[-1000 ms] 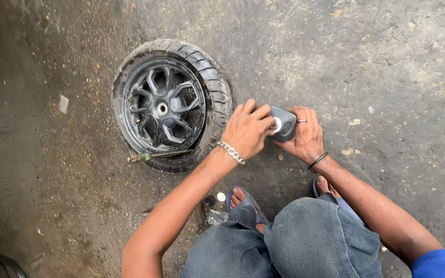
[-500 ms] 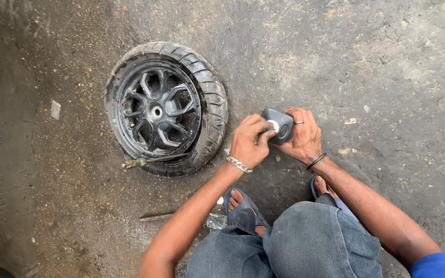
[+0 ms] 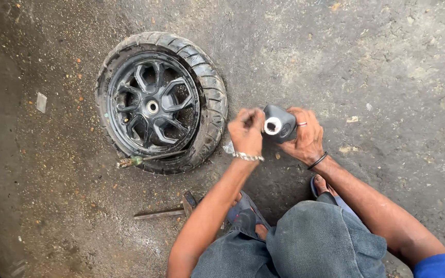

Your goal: The person sits on the floor next to a detached motorcycle tire, opens a small packet and works material at the rim area. They then pour red liquid from a plastic bottle into the tire bead area, press along the tire with both hands, and finally lift and move the tire.

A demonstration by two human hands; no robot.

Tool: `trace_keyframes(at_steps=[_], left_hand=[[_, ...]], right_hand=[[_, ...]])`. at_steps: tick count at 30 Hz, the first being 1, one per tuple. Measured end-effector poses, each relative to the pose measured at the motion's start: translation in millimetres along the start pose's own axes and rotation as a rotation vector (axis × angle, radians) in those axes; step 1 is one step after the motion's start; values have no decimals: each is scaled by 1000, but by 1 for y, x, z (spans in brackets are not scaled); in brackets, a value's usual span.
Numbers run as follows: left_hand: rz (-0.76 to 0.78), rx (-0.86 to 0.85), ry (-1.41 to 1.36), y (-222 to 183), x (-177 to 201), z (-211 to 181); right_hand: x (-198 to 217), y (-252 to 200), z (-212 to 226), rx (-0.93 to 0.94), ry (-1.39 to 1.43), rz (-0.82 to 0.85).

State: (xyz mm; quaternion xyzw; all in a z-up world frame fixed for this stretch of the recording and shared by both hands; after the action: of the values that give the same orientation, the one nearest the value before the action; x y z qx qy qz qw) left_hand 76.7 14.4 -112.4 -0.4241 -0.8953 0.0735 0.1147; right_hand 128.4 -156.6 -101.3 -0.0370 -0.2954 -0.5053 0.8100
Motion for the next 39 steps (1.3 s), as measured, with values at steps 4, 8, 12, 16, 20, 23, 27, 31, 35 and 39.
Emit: trace_keyframes(at_steps=[4,8,12,16,20,23,27,31,35,39], left_hand=[[30,-86,90,43,-3,-52],[448,-355,277,27,-43,-118],[446,-366,456,15,-32,-124],[159,-463,844,0,13,-112],[231,-615,741,-28,16,-140],[243,-670,778,-32,12,-138],[381,-758,846,-35,-4,-136],[461,-955,1091,-47,-21,-135],[501,-1076,1204,-58,-29,-141],[457,-1310,1202,-52,-31,-137]], right_hand=[[-13,-15,6,103,-58,108],[-14,-9,25,122,-8,207],[-7,7,0,-4,21,148],[-5,11,1,-12,47,134],[-6,10,3,3,44,121],[-5,11,1,-12,44,116],[-4,11,2,-8,28,110],[-6,12,2,-2,9,133],[-7,9,-1,-2,9,136],[-5,10,2,-10,18,132]])
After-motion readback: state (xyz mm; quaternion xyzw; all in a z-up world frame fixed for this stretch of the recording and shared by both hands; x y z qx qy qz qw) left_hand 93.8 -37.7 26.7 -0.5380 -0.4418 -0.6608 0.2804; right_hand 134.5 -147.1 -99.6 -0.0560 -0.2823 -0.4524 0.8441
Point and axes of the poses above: each hand's wrist, its own y-axis towards the middle knuckle, its own x-axis out of the back of the hand, z = x × y, the point moved 9 cm from there along y, towards the middle knuckle, and after that the axes turned 8 degrees about y, right-handed, at the moved point
